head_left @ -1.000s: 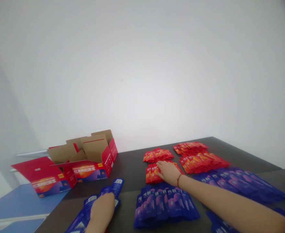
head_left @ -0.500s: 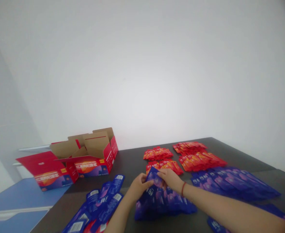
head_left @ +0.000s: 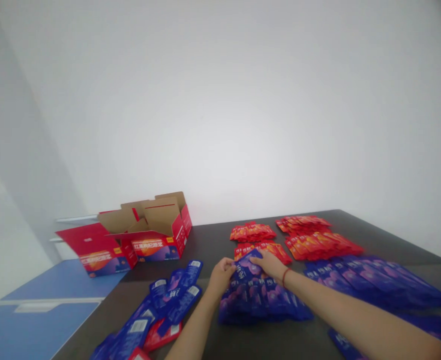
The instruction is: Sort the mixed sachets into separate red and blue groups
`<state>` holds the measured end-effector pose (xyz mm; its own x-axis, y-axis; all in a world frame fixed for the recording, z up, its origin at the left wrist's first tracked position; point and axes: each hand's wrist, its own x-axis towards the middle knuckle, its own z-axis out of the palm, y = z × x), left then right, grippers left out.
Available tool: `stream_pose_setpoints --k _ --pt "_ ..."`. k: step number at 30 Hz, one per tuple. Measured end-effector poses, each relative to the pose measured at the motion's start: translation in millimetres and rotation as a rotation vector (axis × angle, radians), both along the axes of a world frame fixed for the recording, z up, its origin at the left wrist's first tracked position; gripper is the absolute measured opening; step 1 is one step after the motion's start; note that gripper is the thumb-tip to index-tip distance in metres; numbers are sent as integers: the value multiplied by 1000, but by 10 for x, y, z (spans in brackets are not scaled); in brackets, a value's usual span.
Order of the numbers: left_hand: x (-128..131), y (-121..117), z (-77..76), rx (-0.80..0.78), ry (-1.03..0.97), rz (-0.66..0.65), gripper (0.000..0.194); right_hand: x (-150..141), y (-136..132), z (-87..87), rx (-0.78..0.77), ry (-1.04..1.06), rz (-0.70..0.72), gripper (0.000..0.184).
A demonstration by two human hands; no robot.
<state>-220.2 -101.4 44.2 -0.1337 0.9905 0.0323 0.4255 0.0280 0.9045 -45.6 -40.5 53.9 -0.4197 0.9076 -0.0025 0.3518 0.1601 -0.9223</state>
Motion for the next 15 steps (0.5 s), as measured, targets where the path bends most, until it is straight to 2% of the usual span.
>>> stream_pose_setpoints --k 6,10,11,13,15 --pt "78 -31 -1 65 164 28 16 135 -44 -17 -50 -19 16 8" --pt "-31 -182 188 117 328 77 32 203 -94 15 -54 -2 17 6" --pt "-107 -271 269 128 375 110 36 220 -102 25 -57 7 18 6" --pt "-328 -554 436 137 690 154 40 254 -112 40 -59 18 5 5" --pt "-618 -983 541 77 929 285 44 285 -117 44 -24 11 -7 5"
